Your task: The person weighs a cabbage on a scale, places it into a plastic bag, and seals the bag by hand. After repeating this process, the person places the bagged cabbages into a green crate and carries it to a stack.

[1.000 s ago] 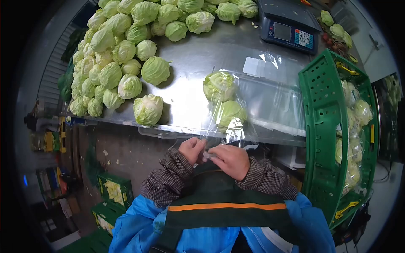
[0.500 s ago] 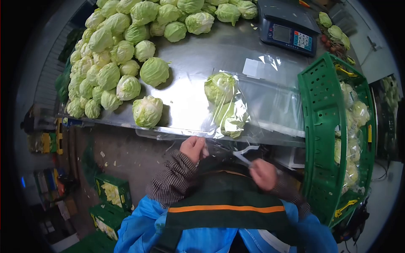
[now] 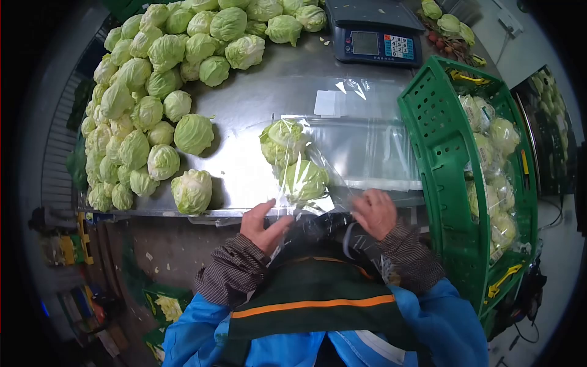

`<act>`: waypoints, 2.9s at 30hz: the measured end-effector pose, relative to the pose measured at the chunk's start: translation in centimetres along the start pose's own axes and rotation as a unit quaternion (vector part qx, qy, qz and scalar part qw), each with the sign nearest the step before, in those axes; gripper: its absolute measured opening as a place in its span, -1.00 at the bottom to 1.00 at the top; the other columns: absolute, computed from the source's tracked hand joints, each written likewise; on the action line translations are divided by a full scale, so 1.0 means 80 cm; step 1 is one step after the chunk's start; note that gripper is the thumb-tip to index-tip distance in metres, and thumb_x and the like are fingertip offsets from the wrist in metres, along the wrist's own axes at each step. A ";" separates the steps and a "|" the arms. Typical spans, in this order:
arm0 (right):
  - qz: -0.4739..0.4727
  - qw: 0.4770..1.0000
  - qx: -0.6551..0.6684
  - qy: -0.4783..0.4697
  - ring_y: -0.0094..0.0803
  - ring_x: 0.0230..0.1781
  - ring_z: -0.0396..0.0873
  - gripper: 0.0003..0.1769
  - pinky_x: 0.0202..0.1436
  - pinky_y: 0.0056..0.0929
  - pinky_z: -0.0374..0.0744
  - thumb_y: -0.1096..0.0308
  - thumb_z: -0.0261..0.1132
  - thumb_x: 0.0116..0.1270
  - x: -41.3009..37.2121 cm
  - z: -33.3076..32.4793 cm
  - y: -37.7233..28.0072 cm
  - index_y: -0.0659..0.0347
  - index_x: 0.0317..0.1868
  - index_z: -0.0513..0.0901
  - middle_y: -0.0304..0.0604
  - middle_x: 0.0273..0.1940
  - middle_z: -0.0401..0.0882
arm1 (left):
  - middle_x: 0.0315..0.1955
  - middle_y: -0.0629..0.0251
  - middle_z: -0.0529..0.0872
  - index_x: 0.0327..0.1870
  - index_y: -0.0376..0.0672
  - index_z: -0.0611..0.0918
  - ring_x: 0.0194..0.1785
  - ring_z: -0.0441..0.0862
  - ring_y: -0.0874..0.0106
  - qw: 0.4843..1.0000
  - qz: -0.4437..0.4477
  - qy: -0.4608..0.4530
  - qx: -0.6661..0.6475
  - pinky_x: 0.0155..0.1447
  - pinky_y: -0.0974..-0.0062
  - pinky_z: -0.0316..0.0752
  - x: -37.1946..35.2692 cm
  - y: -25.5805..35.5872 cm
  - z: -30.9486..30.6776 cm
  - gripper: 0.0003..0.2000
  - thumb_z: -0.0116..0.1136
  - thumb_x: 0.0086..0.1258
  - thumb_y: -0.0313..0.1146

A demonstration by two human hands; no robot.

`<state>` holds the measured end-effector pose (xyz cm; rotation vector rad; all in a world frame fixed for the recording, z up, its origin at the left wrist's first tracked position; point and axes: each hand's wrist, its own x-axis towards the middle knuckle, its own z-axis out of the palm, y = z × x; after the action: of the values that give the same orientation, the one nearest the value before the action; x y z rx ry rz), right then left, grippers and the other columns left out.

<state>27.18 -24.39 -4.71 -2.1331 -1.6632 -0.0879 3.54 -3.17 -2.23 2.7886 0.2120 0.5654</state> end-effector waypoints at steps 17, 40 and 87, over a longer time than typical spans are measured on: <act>0.108 0.900 0.413 0.086 -0.40 -0.42 0.45 -0.94 -0.33 -0.49 0.41 0.59 0.26 0.12 0.097 -0.020 -0.027 0.29 -0.41 0.54 -0.17 -0.42 0.45 | -0.30 0.28 0.60 -0.35 -0.23 0.54 -0.14 0.53 0.38 0.888 -0.264 0.146 -0.346 0.02 0.49 0.39 0.024 -0.027 -0.027 -0.90 0.15 0.16 -0.64; 0.120 0.765 0.617 0.138 -0.56 -0.51 0.36 -0.78 -0.25 -0.50 0.52 0.36 -0.03 0.48 0.379 -0.039 -0.019 0.28 -0.35 0.37 -0.30 -0.53 0.32 | -0.56 0.50 0.36 -0.31 -0.16 0.46 -0.46 0.28 0.62 0.663 -0.307 0.261 -0.631 -0.31 0.58 0.26 0.205 -0.170 -0.117 -0.89 -0.04 0.44 -0.37; 0.190 0.835 0.515 -0.025 -0.20 -0.11 0.54 -0.44 0.09 -0.30 0.44 -0.14 -0.19 0.45 0.344 0.091 -0.062 0.19 0.10 0.33 0.06 -0.08 0.51 | -0.02 0.04 0.56 0.05 -0.25 0.48 0.04 0.56 0.20 0.808 -0.329 0.126 -0.472 -0.01 0.26 0.51 0.175 -0.222 0.031 -0.52 0.09 0.27 -0.04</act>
<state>28.63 4.24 -1.35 -1.5185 -0.8837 0.8053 15.78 15.81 -4.88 1.5227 0.6952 0.6144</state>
